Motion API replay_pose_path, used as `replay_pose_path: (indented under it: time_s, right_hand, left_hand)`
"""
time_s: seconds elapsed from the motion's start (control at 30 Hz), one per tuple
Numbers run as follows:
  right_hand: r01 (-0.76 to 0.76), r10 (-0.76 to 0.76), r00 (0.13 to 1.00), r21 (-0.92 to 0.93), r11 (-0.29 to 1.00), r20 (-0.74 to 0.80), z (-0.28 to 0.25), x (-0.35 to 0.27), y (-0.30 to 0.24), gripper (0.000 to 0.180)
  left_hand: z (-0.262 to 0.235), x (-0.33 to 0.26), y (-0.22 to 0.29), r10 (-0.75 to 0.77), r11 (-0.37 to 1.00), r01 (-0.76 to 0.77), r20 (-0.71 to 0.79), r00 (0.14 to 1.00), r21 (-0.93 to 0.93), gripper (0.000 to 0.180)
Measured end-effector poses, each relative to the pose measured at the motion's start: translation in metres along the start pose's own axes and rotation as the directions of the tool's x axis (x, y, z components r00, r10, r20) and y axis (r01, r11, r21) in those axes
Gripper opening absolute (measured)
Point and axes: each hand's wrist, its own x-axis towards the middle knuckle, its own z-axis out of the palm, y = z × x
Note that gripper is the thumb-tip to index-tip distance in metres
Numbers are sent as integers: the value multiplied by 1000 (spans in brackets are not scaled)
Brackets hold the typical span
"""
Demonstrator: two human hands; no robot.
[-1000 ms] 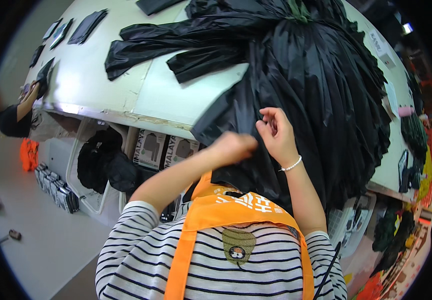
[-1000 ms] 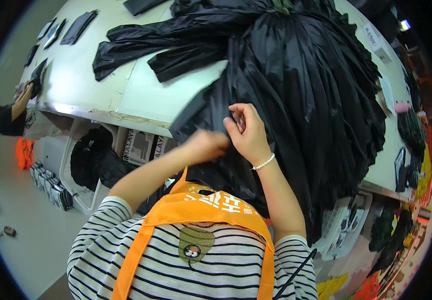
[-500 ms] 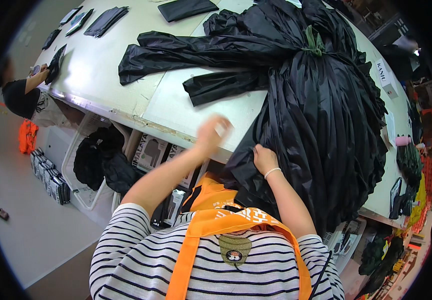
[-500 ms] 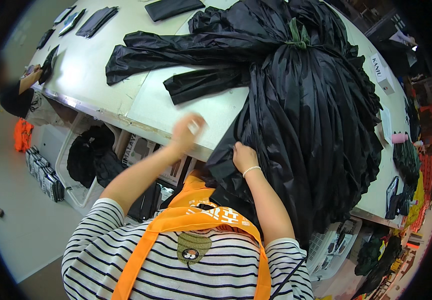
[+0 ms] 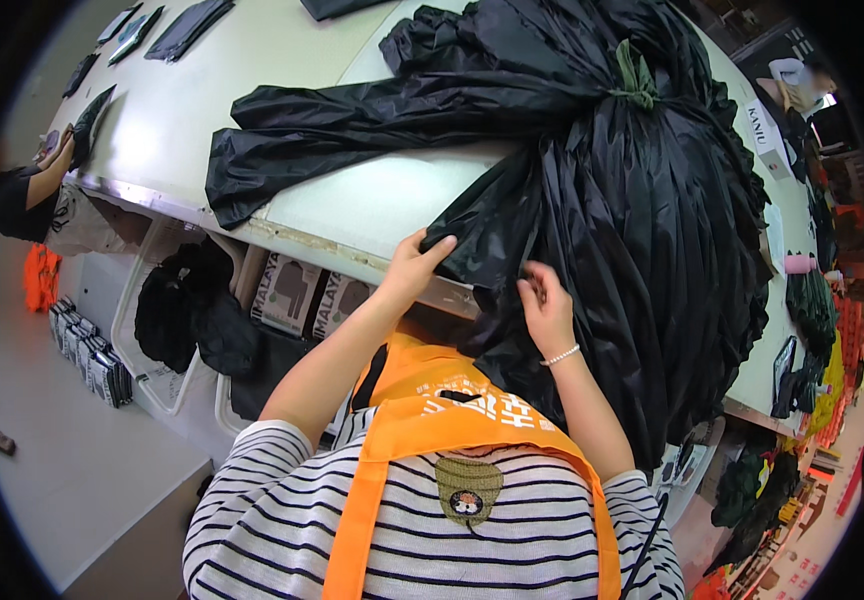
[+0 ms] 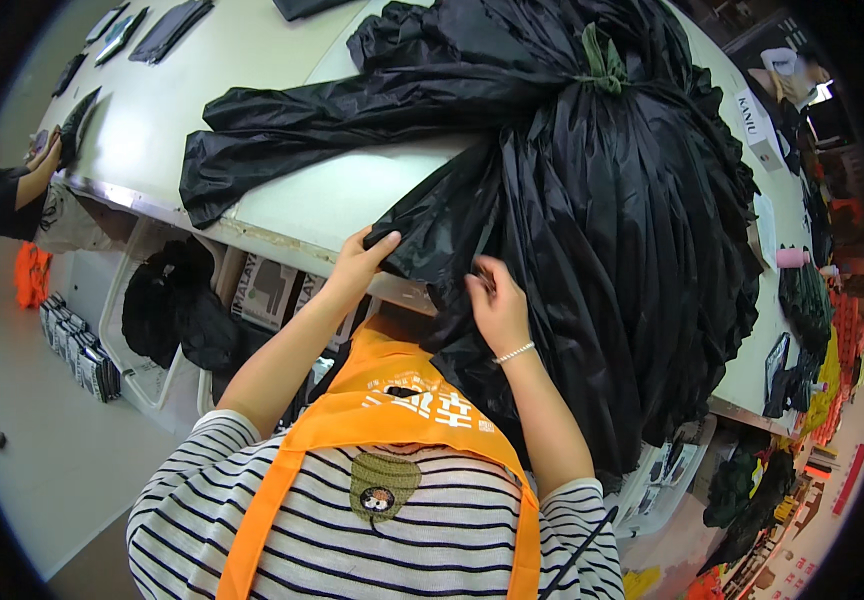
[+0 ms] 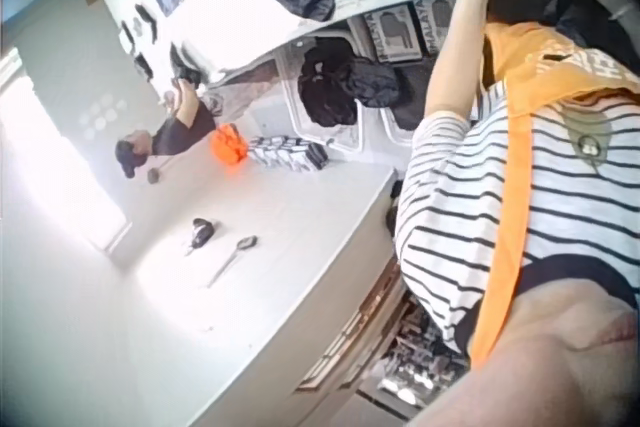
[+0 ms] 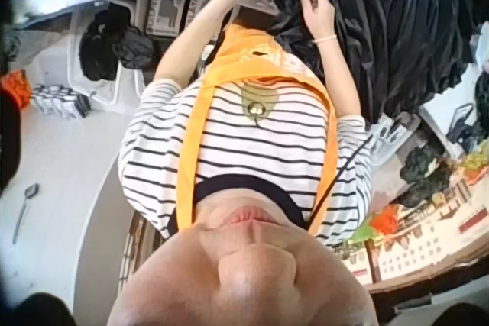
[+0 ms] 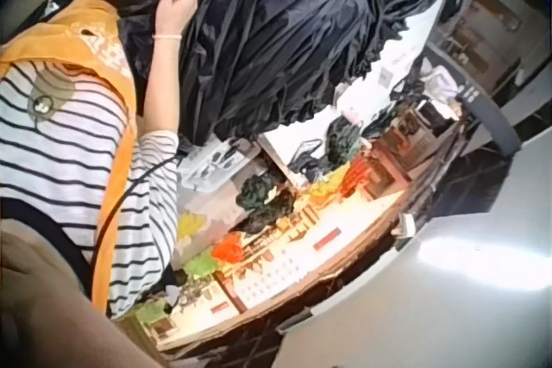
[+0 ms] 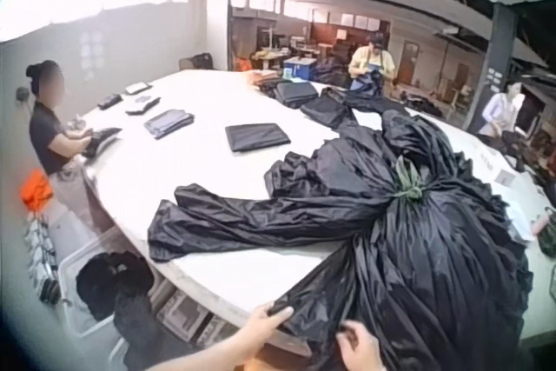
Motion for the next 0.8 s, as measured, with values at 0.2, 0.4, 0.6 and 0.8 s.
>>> replay_pose_path:
  time_s: [0.2, 0.4, 0.6, 0.8]
  right_hand:
    - [220, -194, 967, -156, 963, 167, -9, 21, -78, 59]
    - [87, -80, 995, -140, 986, 58, -2, 9, -32, 19]
    - [-53, 59, 995, 78, 996, -84, -7, 9, -32, 6]
    - [340, -367, 917, -178, 923, -155, -16, 25, -69, 32]
  left_hand:
    - [7, 4, -3, -59, 984, 45, -75, 995, -170, 32]
    - [-6, 9, -2, -160, 899, 115, -73, 984, -423, 29]
    - [-1, 8, 6, 38, 935, -43, -19, 999, -352, 37]
    - [16, 10, 20, 226, 957, -214, 43, 973, -195, 48]
